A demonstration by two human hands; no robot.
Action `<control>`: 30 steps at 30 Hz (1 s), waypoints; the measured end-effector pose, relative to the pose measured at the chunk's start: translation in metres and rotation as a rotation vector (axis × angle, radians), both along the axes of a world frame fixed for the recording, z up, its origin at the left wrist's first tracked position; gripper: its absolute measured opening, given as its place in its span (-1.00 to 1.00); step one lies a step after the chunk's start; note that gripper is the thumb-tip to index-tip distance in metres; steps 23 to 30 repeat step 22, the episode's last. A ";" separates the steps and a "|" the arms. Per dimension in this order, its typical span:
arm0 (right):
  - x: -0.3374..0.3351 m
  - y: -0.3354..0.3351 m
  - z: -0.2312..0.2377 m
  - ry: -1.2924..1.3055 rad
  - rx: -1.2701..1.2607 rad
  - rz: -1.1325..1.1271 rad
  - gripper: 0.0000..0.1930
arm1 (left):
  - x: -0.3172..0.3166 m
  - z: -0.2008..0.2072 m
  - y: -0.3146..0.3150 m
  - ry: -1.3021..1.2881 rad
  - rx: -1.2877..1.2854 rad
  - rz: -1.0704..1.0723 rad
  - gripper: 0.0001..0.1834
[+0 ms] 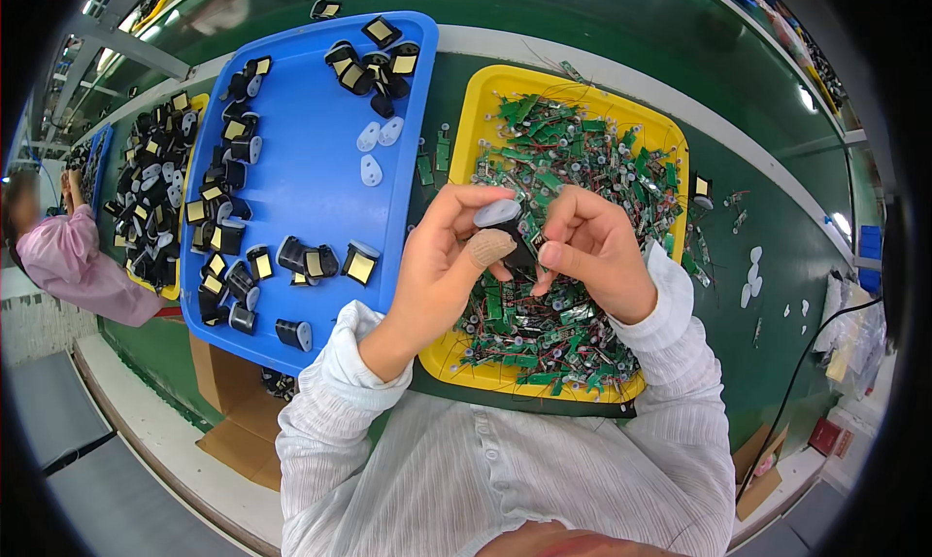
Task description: The person repeatedly picks small black plastic components from a blue tray and green circuit boards from a yellow tray. They insert the circuit boards into the plastic housings by hand and place the assembled units back into the blue tray. The process is repetitive and performed one unit at a time.
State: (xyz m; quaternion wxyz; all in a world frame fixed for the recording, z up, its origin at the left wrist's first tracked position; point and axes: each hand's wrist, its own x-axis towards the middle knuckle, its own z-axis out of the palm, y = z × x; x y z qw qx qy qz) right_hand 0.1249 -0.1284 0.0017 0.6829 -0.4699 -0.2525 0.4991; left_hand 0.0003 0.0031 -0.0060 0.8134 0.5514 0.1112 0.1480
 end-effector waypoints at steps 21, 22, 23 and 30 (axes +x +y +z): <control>0.003 0.000 0.000 0.094 -0.075 0.186 -0.84 | -0.001 -0.004 -0.003 -0.093 0.377 0.141 -0.59; 0.003 0.000 -0.001 0.094 -0.061 0.185 -0.84 | -0.002 -0.008 0.000 -0.092 0.383 0.108 -0.58; 0.003 0.000 -0.001 0.094 -0.061 0.185 -0.84 | -0.002 -0.008 0.000 -0.092 0.383 0.108 -0.58; 0.003 0.000 -0.001 0.094 -0.061 0.185 -0.84 | -0.002 -0.008 0.000 -0.092 0.383 0.108 -0.58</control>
